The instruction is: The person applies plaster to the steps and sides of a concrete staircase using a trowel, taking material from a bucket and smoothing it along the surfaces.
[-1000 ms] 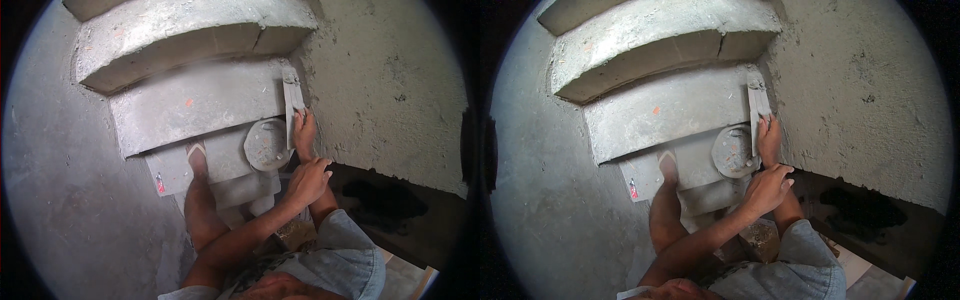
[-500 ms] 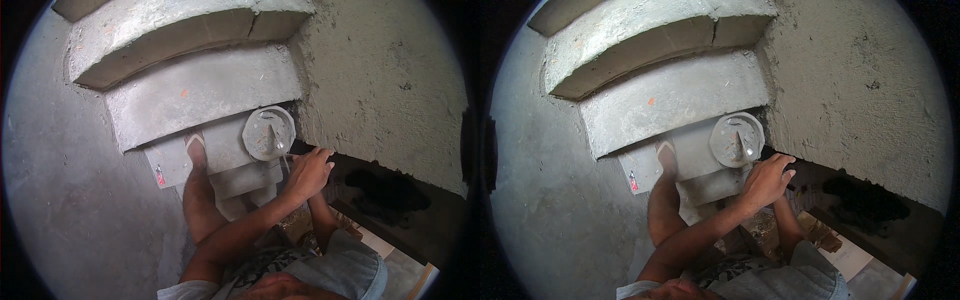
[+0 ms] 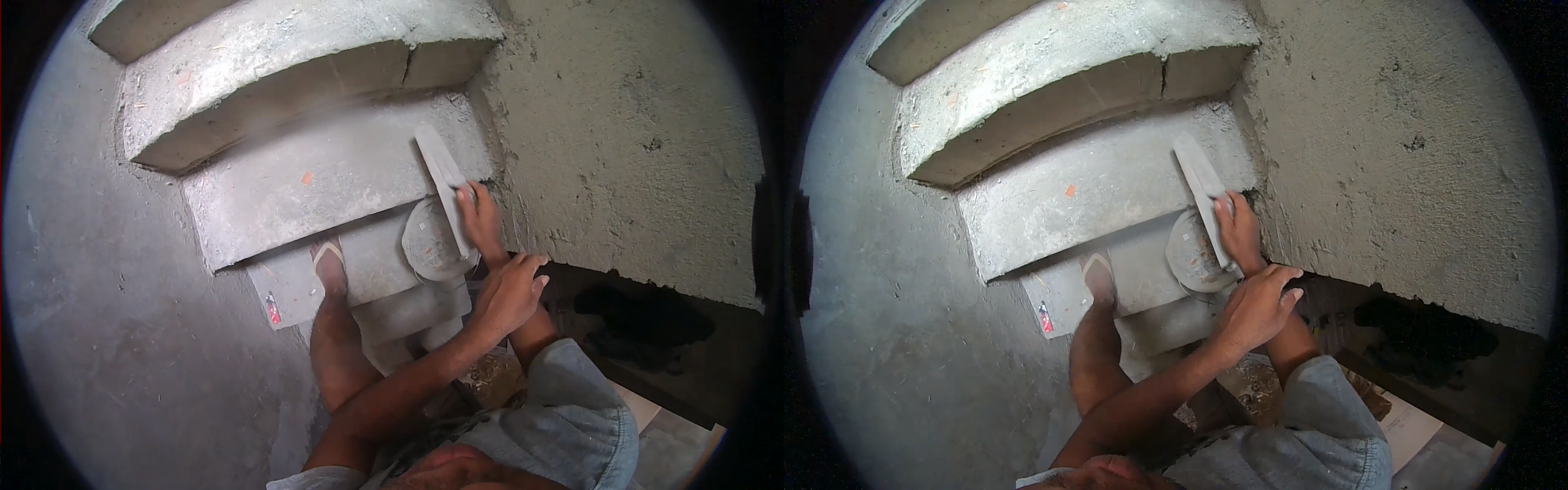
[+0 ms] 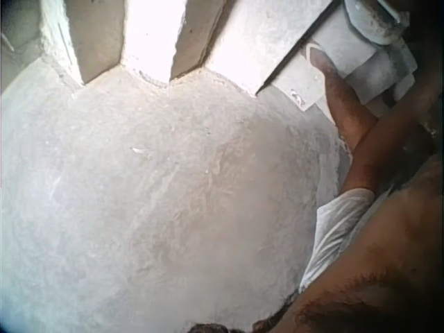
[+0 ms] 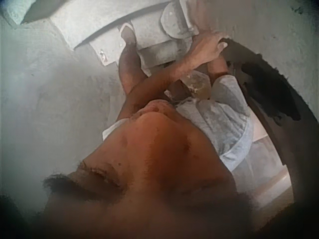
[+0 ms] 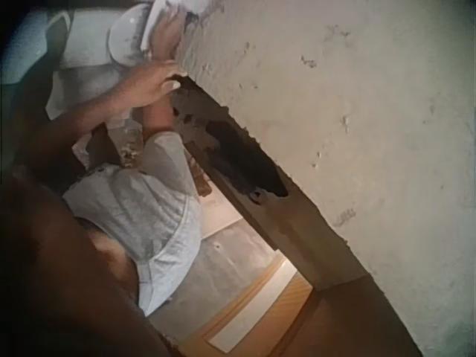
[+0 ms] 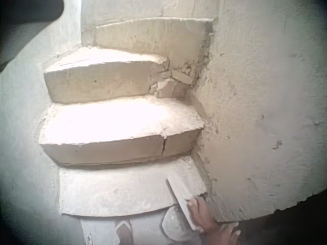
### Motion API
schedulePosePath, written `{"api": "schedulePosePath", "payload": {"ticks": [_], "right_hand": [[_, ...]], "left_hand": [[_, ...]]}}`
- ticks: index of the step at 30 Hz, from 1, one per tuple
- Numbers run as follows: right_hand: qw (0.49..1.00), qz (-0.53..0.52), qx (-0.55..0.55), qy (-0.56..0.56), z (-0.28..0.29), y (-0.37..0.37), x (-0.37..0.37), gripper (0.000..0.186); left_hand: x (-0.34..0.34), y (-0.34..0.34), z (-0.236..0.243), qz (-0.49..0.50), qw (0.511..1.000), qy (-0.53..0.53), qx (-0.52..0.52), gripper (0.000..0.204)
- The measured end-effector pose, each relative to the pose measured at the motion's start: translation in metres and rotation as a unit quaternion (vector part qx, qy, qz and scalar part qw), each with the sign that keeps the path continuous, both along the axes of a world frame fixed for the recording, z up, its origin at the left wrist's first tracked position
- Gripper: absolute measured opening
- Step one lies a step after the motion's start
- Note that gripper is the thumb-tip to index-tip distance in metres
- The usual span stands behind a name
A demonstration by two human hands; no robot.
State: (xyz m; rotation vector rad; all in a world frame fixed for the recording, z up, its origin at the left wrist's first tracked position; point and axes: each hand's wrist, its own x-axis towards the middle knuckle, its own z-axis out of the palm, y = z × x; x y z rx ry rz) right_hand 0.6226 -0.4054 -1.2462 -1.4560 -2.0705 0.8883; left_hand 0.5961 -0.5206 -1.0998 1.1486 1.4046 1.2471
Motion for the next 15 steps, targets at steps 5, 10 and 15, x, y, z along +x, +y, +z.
{"api": "schedulePosePath", "payload": {"ticks": [5, 10, 15], "right_hand": [[1.000, 0.009, -0.006, -0.004, 0.000, 0.050, -0.045, 0.043], [0.995, -0.070, 0.012, 0.071, -0.018, 0.085, -0.034, 0.044], [0.999, -0.011, 0.005, 0.040, -0.009, 0.070, -0.051, 0.040]], "left_hand": [[-0.003, -0.005, 0.000, -0.006, 1.000, 0.000, -0.014, 0.028], [-0.009, -0.005, 0.002, 0.002, 1.000, -0.002, -0.018, 0.028], [-0.014, -0.009, 0.001, 0.016, 1.000, 0.004, -0.006, 0.029]]}}
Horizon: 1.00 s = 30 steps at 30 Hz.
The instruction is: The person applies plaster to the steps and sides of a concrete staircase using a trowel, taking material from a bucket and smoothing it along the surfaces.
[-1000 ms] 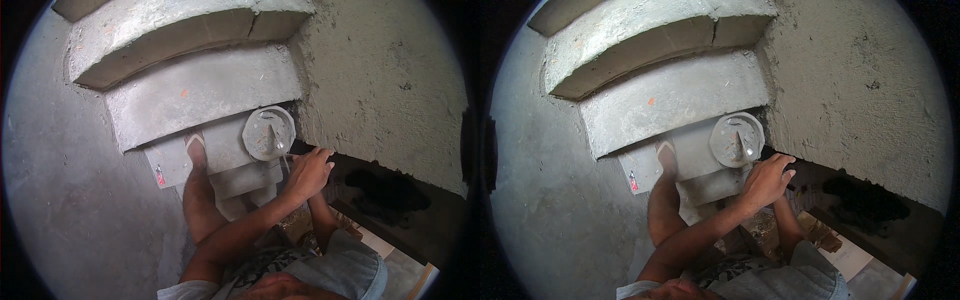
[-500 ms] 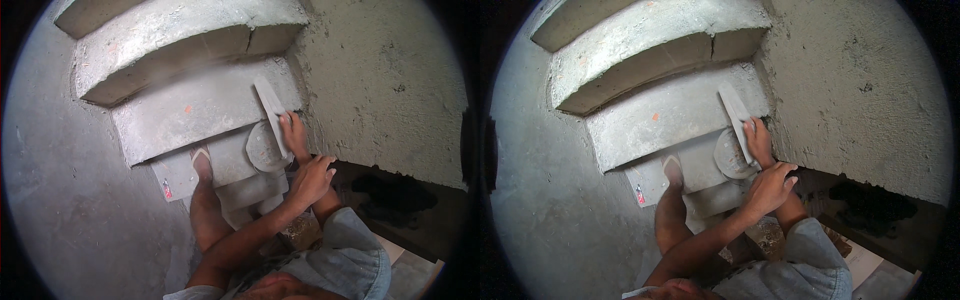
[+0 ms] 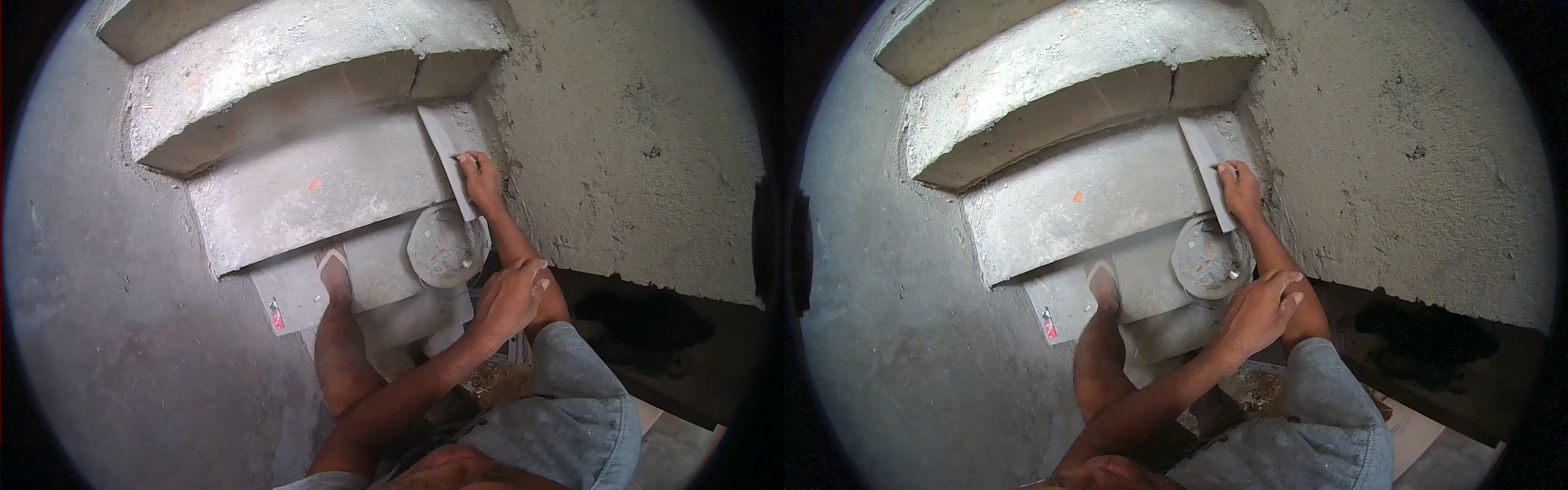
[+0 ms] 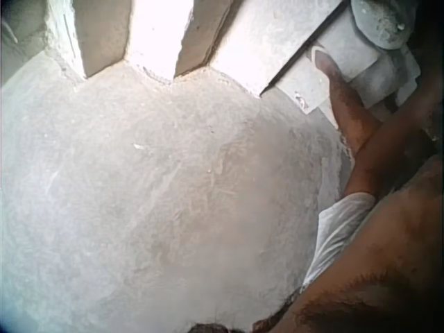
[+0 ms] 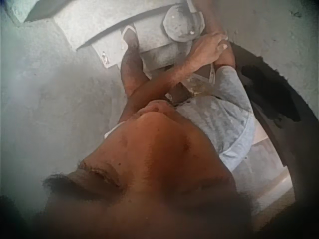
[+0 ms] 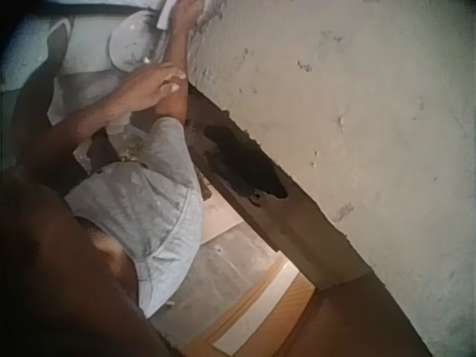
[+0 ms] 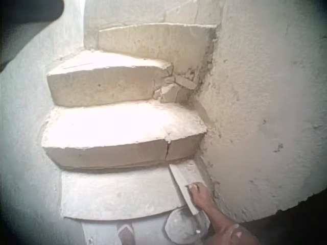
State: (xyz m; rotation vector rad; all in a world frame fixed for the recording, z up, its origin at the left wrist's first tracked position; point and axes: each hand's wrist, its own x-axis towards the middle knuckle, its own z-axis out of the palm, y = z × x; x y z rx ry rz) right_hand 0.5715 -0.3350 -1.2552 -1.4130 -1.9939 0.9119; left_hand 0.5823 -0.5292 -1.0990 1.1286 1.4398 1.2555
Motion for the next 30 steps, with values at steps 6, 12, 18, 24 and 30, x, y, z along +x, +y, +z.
{"api": "schedulePosePath", "payload": {"ticks": [6, 12, 18, 24, 30], "right_hand": [[0.999, -0.003, 0.010, 0.051, 0.002, 0.015, 0.006, 0.039], [1.000, 0.006, -0.013, 0.019, -0.003, 0.028, 0.008, 0.039], [0.985, -0.077, -0.105, 0.111, 0.008, 0.015, 0.009, 0.033], [0.964, -0.091, -0.197, 0.154, 0.006, 0.016, 0.023, 0.028], [0.979, -0.060, -0.149, 0.123, -0.002, 0.008, 0.029, 0.032]], "left_hand": [[0.003, 0.000, 0.001, -0.008, 1.000, 0.009, -0.001, 0.029], [0.005, 0.002, 0.001, -0.003, 1.000, 0.004, 0.007, 0.027], [0.001, 0.000, 0.000, -0.006, 1.000, 0.004, -0.003, 0.028], [0.002, 0.000, 0.003, -0.013, 1.000, 0.002, -0.003, 0.027], [0.001, 0.000, -0.001, -0.010, 1.000, 0.001, 0.000, 0.027]]}}
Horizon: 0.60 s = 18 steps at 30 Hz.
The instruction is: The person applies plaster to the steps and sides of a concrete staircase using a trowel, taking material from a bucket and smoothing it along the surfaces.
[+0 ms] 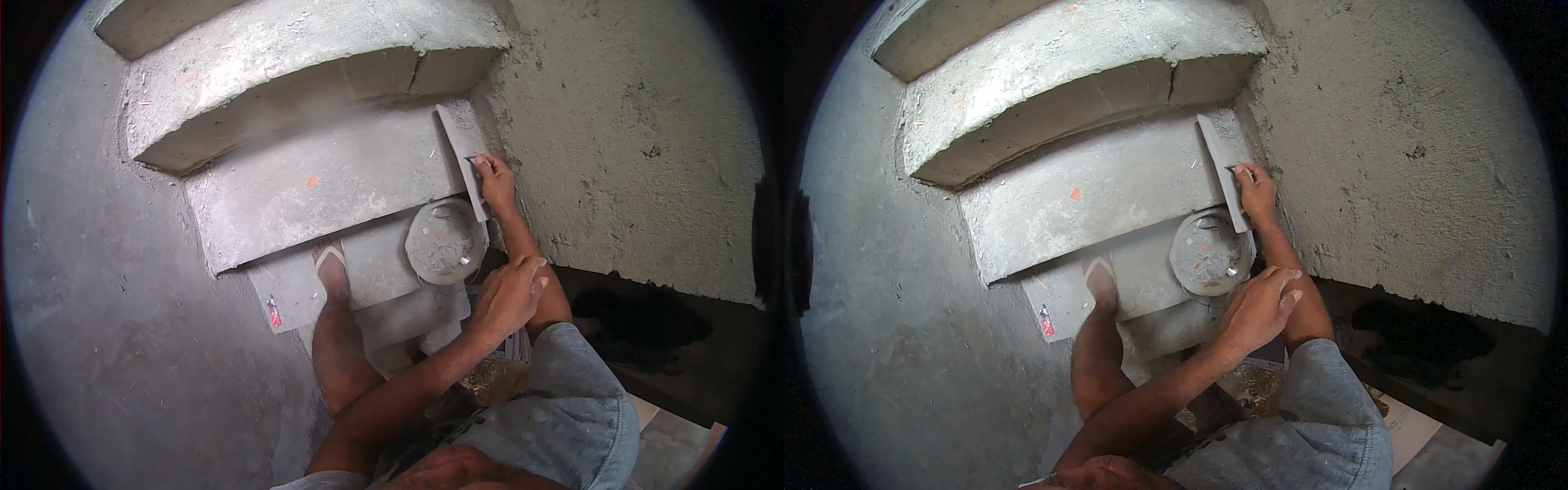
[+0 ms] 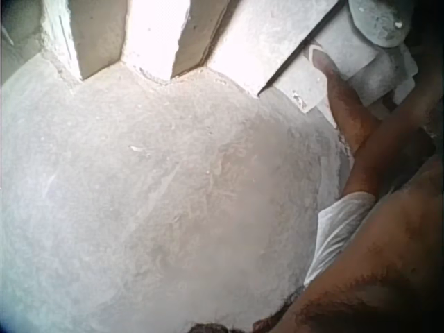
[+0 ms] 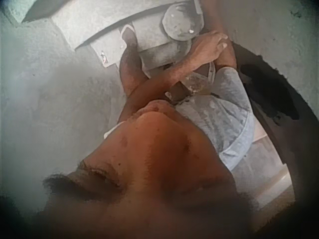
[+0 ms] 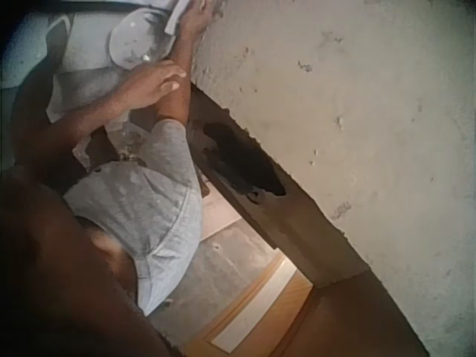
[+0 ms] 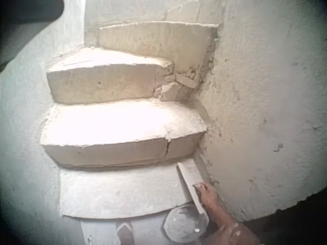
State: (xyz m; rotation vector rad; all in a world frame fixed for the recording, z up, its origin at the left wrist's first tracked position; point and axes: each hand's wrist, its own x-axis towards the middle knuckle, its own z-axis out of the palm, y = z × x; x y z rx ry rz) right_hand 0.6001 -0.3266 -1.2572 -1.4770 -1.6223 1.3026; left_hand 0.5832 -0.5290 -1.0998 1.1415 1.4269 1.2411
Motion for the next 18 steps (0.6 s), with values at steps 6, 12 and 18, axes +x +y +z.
{"api": "schedulePosePath", "payload": {"ticks": [6, 12, 18], "right_hand": [[0.983, 0.054, 0.135, -0.109, -0.014, 0.010, -0.001, 0.041], [0.963, 0.050, 0.177, -0.197, 0.004, 0.006, -0.015, 0.039], [0.955, -0.021, 0.190, -0.226, -0.003, 0.004, -0.009, 0.037]], "left_hand": [[0.004, 0.002, 0.001, 0.006, 1.000, 0.003, 0.016, 0.027], [0.003, 0.004, 0.003, -0.004, 1.000, 0.002, -0.006, 0.028], [0.003, 0.004, 0.000, -0.001, 1.000, -0.006, -0.007, 0.029]]}}
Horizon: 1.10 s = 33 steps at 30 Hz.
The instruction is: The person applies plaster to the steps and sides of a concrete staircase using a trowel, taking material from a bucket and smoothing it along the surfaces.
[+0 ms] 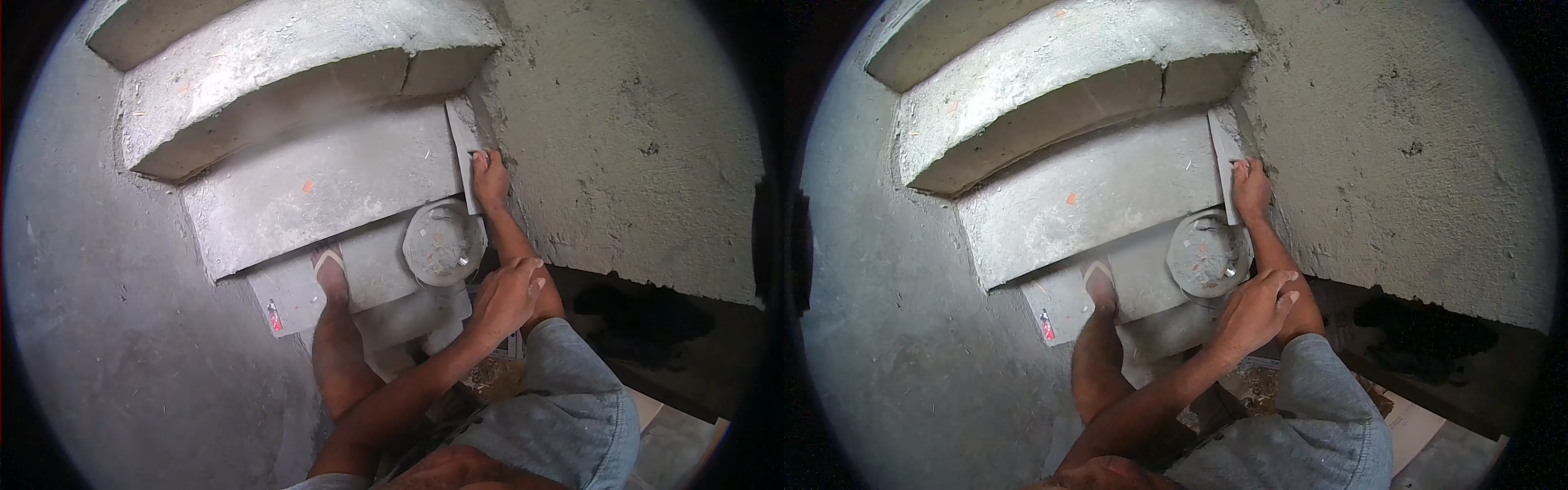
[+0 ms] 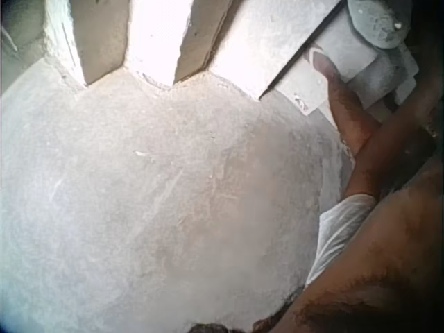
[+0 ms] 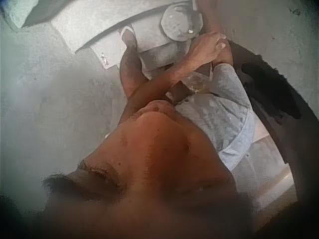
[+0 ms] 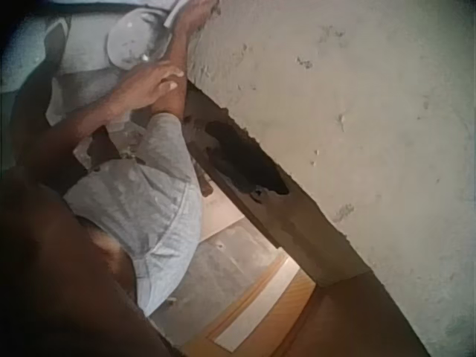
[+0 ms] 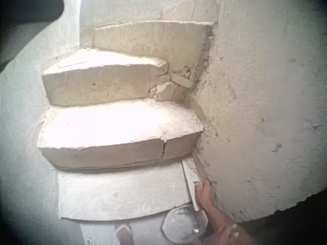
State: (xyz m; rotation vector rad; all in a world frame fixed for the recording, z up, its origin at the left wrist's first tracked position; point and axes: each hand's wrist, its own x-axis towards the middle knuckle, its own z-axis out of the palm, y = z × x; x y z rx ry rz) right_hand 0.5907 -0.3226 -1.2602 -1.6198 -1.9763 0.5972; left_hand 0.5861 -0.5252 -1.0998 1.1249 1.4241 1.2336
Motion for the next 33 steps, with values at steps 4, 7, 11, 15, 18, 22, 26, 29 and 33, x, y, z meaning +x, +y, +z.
{"api": "schedulePosePath", "payload": {"ticks": [4, 7, 11, 15, 18, 22, 26, 29, 33], "right_hand": [[0.993, 0.001, 0.076, -0.093, -0.009, -0.009, -0.016, 0.035], [0.984, 0.002, 0.105, -0.141, -0.011, -0.014, -0.024, 0.034], [0.980, 0.023, 0.104, -0.169, -0.008, -0.017, -0.017, 0.037], [0.977, 0.045, 0.154, -0.143, -0.014, -0.019, -0.012, 0.039], [0.977, 0.056, 0.159, -0.132, -0.013, -0.025, -0.008, 0.039], [0.974, 0.082, 0.188, -0.100, -0.007, -0.034, -0.001, 0.040], [0.978, 0.089, 0.174, -0.068, 0.001, -0.056, 0.013, 0.041], [0.978, 0.112, 0.171, -0.047, 0.008, -0.080, 0.032, 0.040], [0.986, 0.107, 0.109, -0.065, 0.030, -0.128, 0.065, 0.038]], "left_hand": [[-0.004, 0.001, 0.003, 0.003, 1.000, 0.006, -0.010, 0.029], [-0.005, -0.001, 0.003, 0.006, 1.000, -0.011, -0.011, 0.029], [0.001, -0.005, 0.003, 0.001, 1.000, -0.008, -0.004, 0.029], [0.006, -0.005, -0.001, -0.006, 1.000, 0.007, 0.000, 0.028], [0.008, -0.005, 0.003, -0.009, 1.000, 0.003, 0.009, 0.028], [0.009, -0.005, 0.004, -0.008, 1.000, -0.006, 0.013, 0.028], [0.012, -0.007, -0.001, -0.012, 1.000, -0.002, 0.007, 0.029], [0.010, -0.007, 0.000, -0.009, 1.000, 0.000, 0.004, 0.030], [0.010, -0.007, 0.005, -0.015, 1.000, 0.000, -0.002, 0.030]]}}
